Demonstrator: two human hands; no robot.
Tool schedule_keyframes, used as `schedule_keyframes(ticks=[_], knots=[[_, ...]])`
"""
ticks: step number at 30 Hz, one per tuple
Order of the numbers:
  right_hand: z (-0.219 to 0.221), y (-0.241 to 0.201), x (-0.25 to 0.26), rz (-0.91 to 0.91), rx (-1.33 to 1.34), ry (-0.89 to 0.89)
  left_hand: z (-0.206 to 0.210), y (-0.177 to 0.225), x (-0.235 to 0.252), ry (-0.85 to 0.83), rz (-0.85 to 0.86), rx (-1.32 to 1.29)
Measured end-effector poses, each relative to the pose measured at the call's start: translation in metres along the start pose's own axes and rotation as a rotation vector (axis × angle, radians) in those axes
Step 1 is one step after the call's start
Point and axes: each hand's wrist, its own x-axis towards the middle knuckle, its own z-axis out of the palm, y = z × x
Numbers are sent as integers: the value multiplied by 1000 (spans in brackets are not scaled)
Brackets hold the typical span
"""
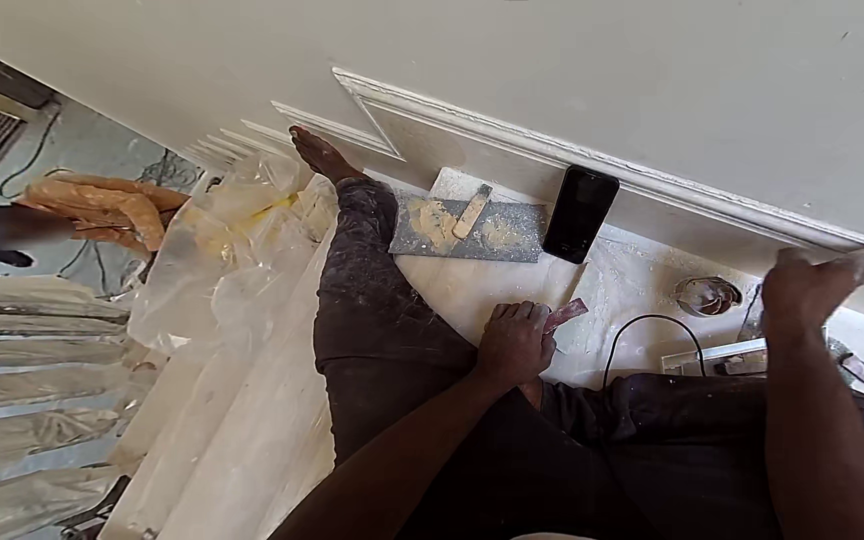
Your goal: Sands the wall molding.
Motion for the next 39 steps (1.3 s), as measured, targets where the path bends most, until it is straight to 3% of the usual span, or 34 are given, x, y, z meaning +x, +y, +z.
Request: schedule_keyframes(ticks=[2, 6, 14, 17, 20, 27, 35, 39], knots=[[-1, 5, 10, 7, -118, 31, -1, 1, 3, -40, -18, 3], [9, -15, -20, -78, -248, -181, 0, 4, 7, -60, -32, 14], [48, -31, -75, -597, -319, -344, -5, 4, 4, -75, -40, 13], [36, -30, -66, -552, -260, -209, -4, 3, 2, -58, -31, 16], [20, -19, -47, -386, -222, -107, -4, 5, 1, -60, -28, 23], [26, -9, -36, -189, -297, -66, -3, 5, 3, -71, -32, 30], [55, -11, -61, -515, -407, -127, -4, 5, 2, -90, -32, 52], [45, 0, -55, -447, -349, -138, -4, 3, 2, -82, -30, 41]])
